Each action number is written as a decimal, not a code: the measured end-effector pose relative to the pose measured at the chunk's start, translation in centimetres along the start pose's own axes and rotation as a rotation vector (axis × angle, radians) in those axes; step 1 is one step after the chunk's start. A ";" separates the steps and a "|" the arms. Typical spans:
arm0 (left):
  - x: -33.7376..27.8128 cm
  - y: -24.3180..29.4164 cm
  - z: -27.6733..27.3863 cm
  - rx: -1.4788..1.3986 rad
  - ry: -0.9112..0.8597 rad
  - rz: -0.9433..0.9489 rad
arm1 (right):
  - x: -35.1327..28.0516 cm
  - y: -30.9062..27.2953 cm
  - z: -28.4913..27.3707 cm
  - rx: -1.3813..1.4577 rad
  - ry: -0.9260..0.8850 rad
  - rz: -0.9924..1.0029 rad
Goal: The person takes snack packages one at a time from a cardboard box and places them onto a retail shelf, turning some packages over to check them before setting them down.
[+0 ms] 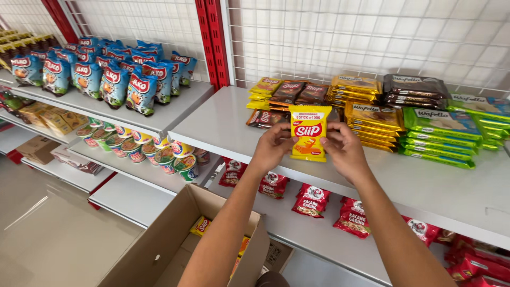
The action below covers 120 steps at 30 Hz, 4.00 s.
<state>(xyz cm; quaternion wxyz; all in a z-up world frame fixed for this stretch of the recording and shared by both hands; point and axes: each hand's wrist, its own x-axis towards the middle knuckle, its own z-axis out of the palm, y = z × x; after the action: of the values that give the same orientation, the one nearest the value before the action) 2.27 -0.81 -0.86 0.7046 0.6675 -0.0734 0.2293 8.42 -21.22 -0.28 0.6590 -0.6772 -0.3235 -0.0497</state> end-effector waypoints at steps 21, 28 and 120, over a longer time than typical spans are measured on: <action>-1.3 1.6 -0.3 0.081 -0.036 -0.115 | -0.8 -1.0 0.6 -0.191 0.013 -0.023; -1.5 1.2 0.3 0.042 0.018 0.006 | -0.7 -0.9 1.1 -0.437 -0.068 -0.335; -4.6 6.5 -14.9 0.400 0.238 0.172 | 3.9 -0.4 15.9 -0.009 -0.080 0.110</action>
<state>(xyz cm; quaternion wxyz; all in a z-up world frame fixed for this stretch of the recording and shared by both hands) -7.55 12.71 1.72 0.5402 0.7532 0.0006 0.3753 5.57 -5.11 0.01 0.6443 -0.6984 -0.3116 0.0125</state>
